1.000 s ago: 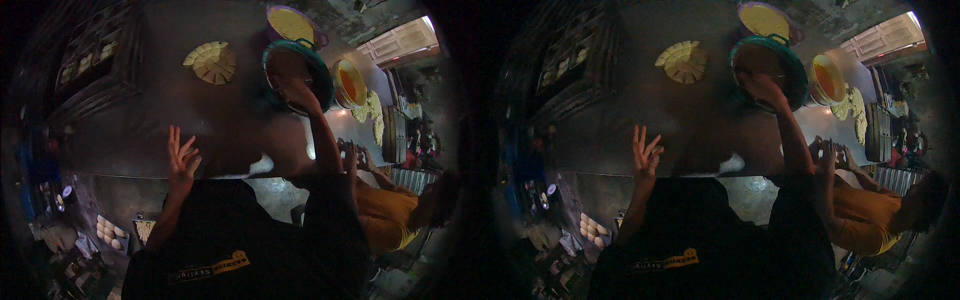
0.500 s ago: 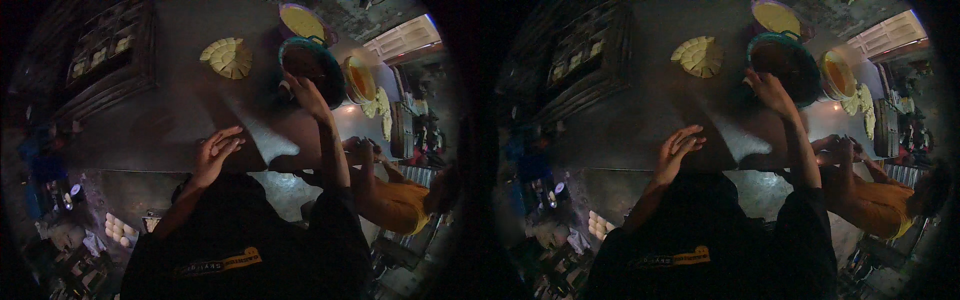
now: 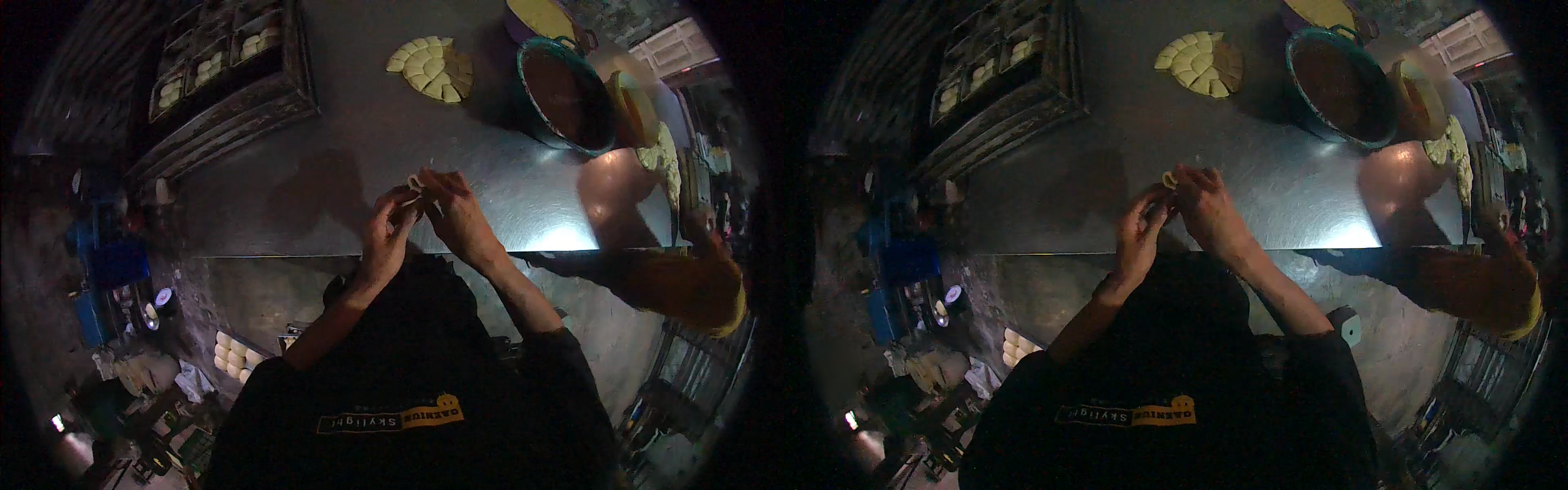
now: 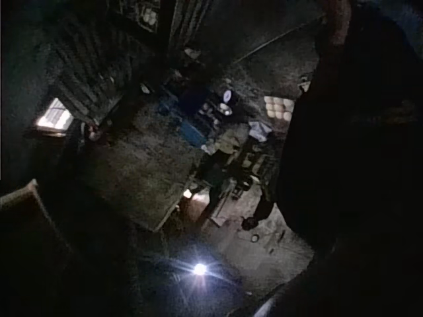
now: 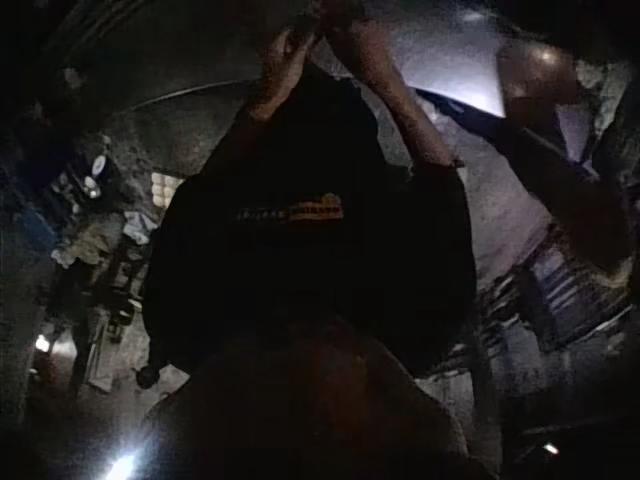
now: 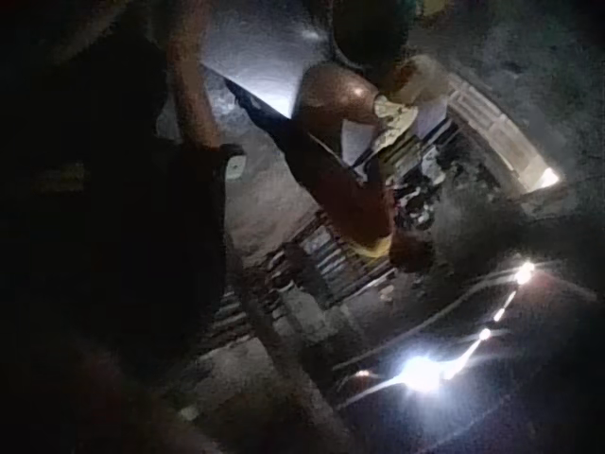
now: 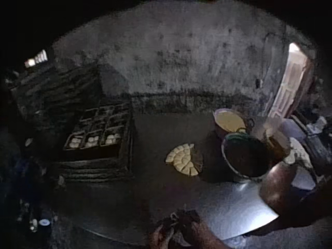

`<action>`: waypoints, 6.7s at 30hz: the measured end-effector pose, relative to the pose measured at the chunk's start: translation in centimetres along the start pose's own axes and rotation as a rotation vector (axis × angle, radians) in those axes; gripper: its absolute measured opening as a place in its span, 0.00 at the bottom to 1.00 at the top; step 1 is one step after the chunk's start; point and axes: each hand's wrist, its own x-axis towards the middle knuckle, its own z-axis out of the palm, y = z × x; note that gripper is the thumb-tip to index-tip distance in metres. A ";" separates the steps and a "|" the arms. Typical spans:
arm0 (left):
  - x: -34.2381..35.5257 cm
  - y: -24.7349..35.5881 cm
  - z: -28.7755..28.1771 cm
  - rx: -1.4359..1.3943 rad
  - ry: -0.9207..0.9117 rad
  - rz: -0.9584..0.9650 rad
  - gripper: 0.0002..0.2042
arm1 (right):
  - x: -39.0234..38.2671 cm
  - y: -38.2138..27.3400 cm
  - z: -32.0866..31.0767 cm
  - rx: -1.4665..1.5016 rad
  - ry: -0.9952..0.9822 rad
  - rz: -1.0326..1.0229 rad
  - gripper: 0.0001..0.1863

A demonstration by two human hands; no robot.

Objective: The person prepares bread rolls by taking pieces of flat dough, adding a dollop of filling from a bowl, and folding the dough into a ball before placing it into a metal baking tray.

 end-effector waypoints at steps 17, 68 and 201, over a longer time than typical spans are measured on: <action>1.3 4.2 -0.8 -0.199 -0.333 -0.217 0.06 | -2.8 -3.2 -6.0 0.481 -0.070 0.324 0.09; 1.8 -3.7 -3.3 0.430 0.138 0.047 0.24 | 3.2 10.2 6.4 0.591 -0.436 0.003 0.18; -0.5 4.4 -3.3 -0.167 0.024 0.092 0.12 | 4.1 -3.4 0.9 0.078 0.021 -0.058 0.21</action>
